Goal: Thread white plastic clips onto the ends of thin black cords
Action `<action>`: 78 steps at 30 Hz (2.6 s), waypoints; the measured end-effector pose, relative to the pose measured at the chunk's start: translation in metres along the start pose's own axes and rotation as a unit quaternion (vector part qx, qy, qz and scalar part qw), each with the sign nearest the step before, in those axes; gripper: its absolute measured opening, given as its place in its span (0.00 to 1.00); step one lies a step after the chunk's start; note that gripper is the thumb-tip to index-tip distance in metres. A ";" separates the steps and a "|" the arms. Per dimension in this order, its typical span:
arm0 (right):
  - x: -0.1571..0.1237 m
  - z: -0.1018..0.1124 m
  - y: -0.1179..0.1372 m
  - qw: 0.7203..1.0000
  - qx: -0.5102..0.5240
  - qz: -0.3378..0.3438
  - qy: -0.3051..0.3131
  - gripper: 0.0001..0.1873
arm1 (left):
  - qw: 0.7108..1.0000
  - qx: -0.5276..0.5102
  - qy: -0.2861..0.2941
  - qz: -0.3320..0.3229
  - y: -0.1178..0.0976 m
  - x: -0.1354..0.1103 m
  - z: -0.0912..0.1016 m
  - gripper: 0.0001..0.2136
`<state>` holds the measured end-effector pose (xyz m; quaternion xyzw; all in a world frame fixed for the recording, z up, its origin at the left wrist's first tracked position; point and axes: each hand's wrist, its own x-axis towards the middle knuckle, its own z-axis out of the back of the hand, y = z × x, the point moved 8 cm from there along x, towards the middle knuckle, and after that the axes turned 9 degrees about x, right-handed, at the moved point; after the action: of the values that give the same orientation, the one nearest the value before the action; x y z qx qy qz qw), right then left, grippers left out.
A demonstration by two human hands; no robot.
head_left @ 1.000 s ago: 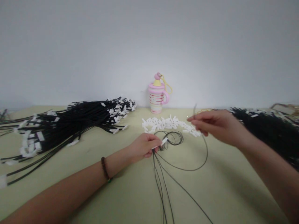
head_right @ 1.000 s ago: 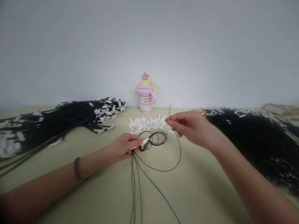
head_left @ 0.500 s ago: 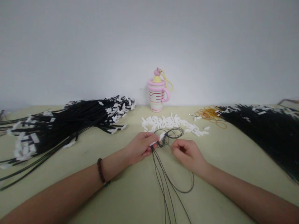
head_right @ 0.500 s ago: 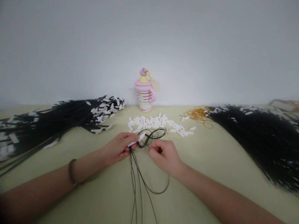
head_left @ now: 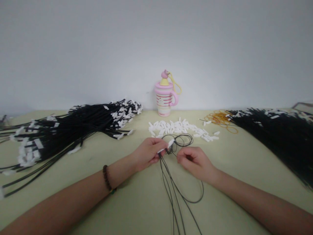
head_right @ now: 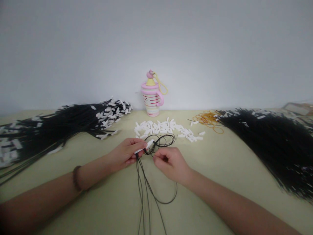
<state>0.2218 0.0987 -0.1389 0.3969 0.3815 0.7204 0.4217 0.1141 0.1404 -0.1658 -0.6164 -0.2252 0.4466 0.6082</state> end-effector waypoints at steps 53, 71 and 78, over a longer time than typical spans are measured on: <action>-0.013 -0.005 0.017 0.960 -0.250 0.107 -0.069 0.09 | 0.975 0.182 -0.056 -0.110 -0.014 -0.011 -0.009 0.09; -0.013 -0.008 0.019 0.958 -0.251 0.131 -0.046 0.08 | 0.980 0.166 -0.035 -0.106 -0.013 -0.012 -0.014 0.08; -0.007 0.003 0.012 0.986 -0.119 0.090 -0.072 0.11 | 0.989 0.075 -0.079 -0.103 -0.018 -0.007 0.008 0.11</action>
<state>0.2234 0.0888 -0.1287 0.4276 0.2246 0.7651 0.4259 0.1086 0.1425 -0.1456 -0.5053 -0.3010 0.4447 0.6755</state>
